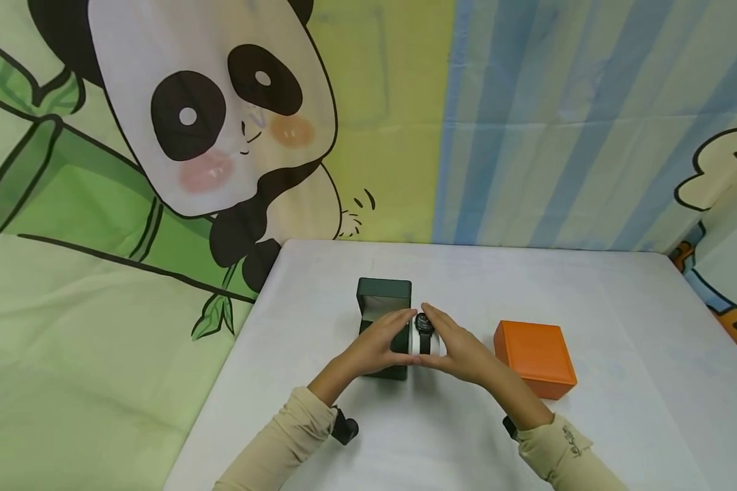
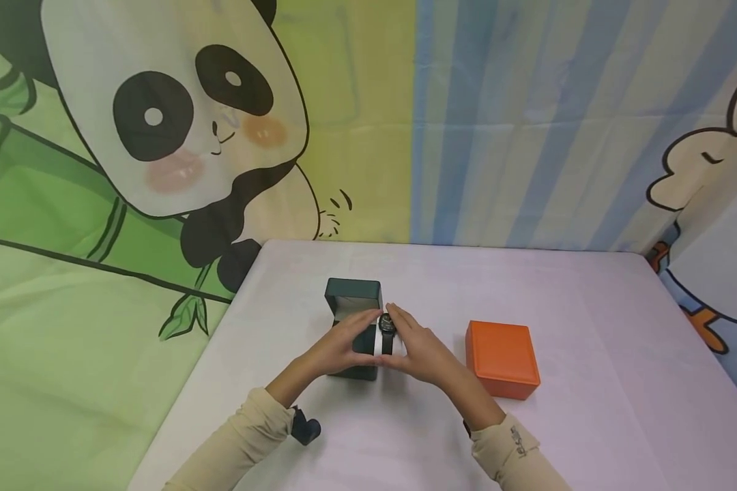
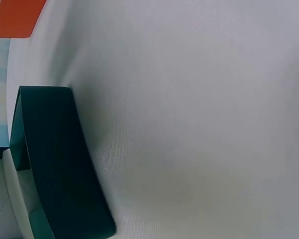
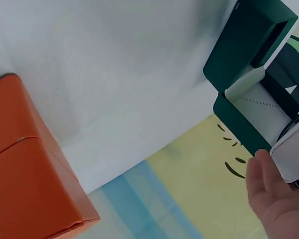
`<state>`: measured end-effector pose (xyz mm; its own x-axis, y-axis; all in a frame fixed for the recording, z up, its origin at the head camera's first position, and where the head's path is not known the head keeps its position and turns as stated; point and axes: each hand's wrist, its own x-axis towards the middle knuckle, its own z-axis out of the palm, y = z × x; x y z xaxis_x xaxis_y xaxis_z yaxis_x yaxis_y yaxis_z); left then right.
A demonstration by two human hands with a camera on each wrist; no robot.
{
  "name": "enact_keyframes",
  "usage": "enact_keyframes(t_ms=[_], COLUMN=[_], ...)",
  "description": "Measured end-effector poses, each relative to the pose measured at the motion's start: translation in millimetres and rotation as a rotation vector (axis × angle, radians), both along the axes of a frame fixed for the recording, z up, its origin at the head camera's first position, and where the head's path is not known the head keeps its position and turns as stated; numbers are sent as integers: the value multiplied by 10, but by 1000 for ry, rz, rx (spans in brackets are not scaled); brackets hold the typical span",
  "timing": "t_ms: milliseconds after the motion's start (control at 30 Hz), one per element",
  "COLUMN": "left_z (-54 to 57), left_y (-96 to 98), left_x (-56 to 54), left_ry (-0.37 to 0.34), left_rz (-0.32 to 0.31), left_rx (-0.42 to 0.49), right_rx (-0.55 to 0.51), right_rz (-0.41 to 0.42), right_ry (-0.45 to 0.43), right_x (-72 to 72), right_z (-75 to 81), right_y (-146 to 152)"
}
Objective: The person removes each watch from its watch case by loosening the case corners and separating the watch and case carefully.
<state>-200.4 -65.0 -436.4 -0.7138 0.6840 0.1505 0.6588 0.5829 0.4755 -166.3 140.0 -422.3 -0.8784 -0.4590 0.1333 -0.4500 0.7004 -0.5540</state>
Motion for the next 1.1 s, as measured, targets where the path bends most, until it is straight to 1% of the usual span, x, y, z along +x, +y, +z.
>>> enact_keyframes(t_ms=[100,200,333,467,567,633,733,833,933,1000,1100], left_z=[23,34,25,19,16,12,11,7,5,9,21], left_y=[-6,-1,5,15,15,4,-23,-40,-49,-55,-62], left_x=[1,-8,-23,-38,-43,-41,-31,-29,-31,-29,-31], left_ry=[8,2,-9,-12,-16,-9,8,27,25,19,13], left_rz=[0,-2,-6,-34,-42,-42,-51,-72,-80,-80,-77], left_rx=[3,24,53,100,125,124,125,130,141,148,158], right_rx=[-9,-12,7,8,-21,-48,-111,-186,-229,-241,-231], right_rz=[-7,-4,7,20,32,41,64,104,142,145,121], right_ry=[-45,-49,-10,44,57,46,8,-36,-69,-73,-35], right_x=[3,-5,-13,-9,-12,-24,-56,-97,-129,-142,-154], right_z=[3,18,42,59,53,40,20,15,22,25,29], right_y=[-20,-20,-15,3,34,55,83,95,83,72,59])
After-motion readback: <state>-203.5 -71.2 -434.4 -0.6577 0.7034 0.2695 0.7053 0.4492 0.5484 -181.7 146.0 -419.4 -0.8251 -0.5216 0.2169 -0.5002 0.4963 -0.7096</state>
